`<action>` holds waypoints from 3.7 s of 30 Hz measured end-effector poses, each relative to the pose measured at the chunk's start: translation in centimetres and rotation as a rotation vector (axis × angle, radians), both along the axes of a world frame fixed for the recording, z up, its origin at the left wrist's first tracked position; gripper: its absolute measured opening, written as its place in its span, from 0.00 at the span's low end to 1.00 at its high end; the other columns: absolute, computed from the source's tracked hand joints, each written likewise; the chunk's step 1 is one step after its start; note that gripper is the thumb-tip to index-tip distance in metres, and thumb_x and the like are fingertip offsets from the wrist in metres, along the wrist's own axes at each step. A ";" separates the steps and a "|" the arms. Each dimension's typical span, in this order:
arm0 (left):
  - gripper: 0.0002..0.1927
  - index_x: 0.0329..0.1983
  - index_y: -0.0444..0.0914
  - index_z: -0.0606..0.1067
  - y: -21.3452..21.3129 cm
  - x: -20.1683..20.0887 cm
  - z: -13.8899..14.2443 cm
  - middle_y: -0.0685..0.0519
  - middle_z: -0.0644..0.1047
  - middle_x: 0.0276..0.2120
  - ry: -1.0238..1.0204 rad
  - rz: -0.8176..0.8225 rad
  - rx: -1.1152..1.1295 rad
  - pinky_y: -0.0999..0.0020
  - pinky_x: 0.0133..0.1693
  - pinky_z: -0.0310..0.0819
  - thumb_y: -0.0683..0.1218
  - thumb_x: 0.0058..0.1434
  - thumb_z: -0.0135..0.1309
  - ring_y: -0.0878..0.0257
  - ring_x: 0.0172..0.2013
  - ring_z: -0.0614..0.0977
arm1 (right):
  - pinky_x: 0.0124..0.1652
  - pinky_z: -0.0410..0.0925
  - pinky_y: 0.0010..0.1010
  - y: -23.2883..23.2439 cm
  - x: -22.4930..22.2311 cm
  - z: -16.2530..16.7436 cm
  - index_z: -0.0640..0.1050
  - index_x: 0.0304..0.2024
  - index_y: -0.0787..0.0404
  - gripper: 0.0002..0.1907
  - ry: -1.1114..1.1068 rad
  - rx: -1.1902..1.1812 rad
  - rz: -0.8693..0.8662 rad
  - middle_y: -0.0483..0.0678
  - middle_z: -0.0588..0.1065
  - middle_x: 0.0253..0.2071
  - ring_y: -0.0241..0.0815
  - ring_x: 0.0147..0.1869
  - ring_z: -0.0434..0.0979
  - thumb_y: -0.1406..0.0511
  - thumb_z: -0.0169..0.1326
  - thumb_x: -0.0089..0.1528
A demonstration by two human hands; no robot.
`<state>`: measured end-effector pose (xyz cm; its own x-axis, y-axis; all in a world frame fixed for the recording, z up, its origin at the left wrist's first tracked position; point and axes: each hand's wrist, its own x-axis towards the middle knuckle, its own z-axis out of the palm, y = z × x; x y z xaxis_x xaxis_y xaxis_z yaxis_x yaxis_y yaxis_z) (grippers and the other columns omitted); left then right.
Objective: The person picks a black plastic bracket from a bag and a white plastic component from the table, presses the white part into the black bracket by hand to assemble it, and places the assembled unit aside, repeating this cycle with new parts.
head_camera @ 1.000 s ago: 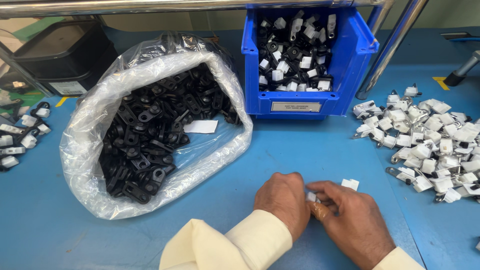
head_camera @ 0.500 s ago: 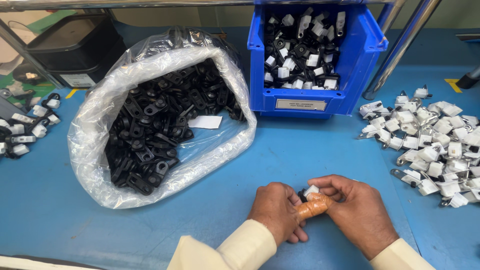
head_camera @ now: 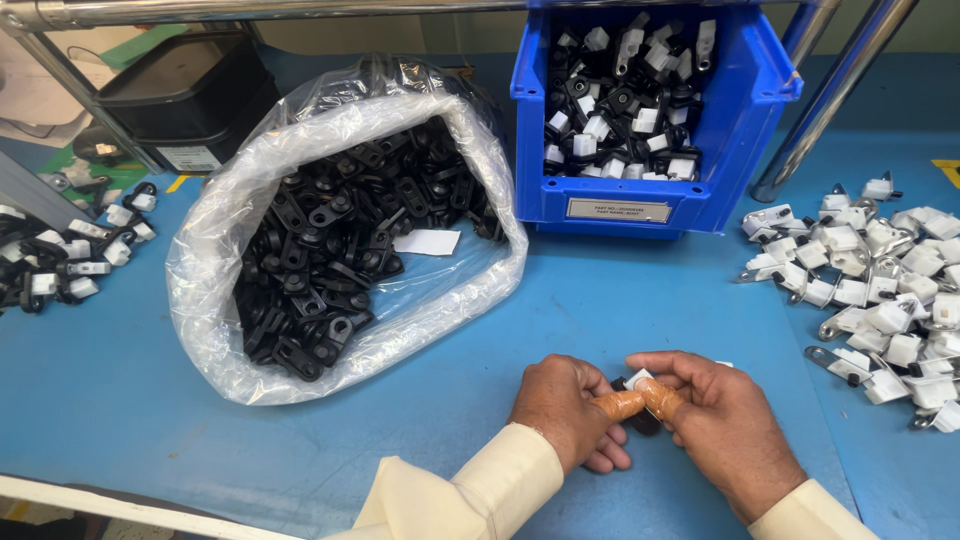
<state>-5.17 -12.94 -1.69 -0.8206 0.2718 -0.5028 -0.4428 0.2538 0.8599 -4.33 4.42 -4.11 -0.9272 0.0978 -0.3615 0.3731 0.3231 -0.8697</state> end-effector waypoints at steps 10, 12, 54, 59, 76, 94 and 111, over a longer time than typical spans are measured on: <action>0.13 0.32 0.29 0.77 1.1 1.2 2.4 0.42 0.82 0.26 0.114 0.011 -0.216 0.68 0.21 0.79 0.44 0.68 0.52 0.58 0.23 0.86 | 0.38 0.75 0.27 0.3 0.4 -0.7 0.82 0.52 0.60 0.16 0.166 -0.036 0.066 0.48 0.85 0.35 0.34 0.37 0.82 0.69 0.56 0.61; 0.10 0.36 0.32 0.77 1.4 1.4 3.0 0.43 0.82 0.27 0.130 0.018 -0.295 0.65 0.25 0.81 0.43 0.68 0.50 0.56 0.23 0.86 | 0.39 0.76 0.28 0.1 0.7 -0.3 0.83 0.50 0.60 0.14 0.224 0.076 0.070 0.47 0.81 0.37 0.36 0.38 0.84 0.68 0.59 0.61; 0.08 0.40 0.28 0.72 0.5 0.6 -0.7 0.40 0.81 0.29 -0.023 0.044 0.021 0.68 0.22 0.84 0.40 0.64 0.56 0.54 0.25 0.87 | 0.29 0.72 0.31 0.2 -0.7 1.8 0.76 0.45 0.67 0.09 -0.198 -0.154 0.028 0.51 0.78 0.29 0.39 0.27 0.74 0.67 0.52 0.65; 0.13 0.37 0.27 0.73 0.2 0.4 -0.2 0.39 0.81 0.29 -0.088 0.025 0.056 0.67 0.23 0.83 0.43 0.66 0.60 0.54 0.26 0.87 | 0.25 0.69 0.31 0.2 -0.8 2.3 0.76 0.43 0.66 0.11 -0.213 -0.113 0.097 0.52 0.75 0.26 0.39 0.23 0.72 0.63 0.53 0.67; 0.14 0.39 0.31 0.71 -0.1 1.7 -0.5 0.43 0.83 0.34 -0.153 0.038 0.167 0.66 0.34 0.86 0.48 0.70 0.53 0.59 0.34 0.88 | 0.21 0.72 0.34 -3.7 1.6 4.1 0.81 0.40 0.65 0.07 -0.010 0.178 -0.105 0.53 0.80 0.26 0.41 0.21 0.77 0.66 0.60 0.63; 0.27 0.64 0.43 0.64 -2.2 3.5 -0.8 0.43 0.80 0.34 -0.121 0.213 0.212 0.68 0.28 0.84 0.38 0.62 0.57 0.59 0.28 0.86 | 0.23 0.62 0.28 -2.5 2.5 1.9 0.78 0.45 0.68 0.19 -0.320 -0.323 -0.218 0.50 0.78 0.36 0.37 0.27 0.71 0.55 0.55 0.67; 0.23 0.60 0.37 0.67 -3.3 4.4 -0.9 0.41 0.81 0.34 -0.119 0.084 0.371 0.68 0.29 0.85 0.36 0.62 0.56 0.55 0.31 0.87 | 0.17 0.52 0.25 -1.4 2.8 0.4 0.78 0.34 0.65 0.13 -0.386 -0.365 -0.106 0.46 0.70 0.20 0.33 0.18 0.61 0.61 0.56 0.66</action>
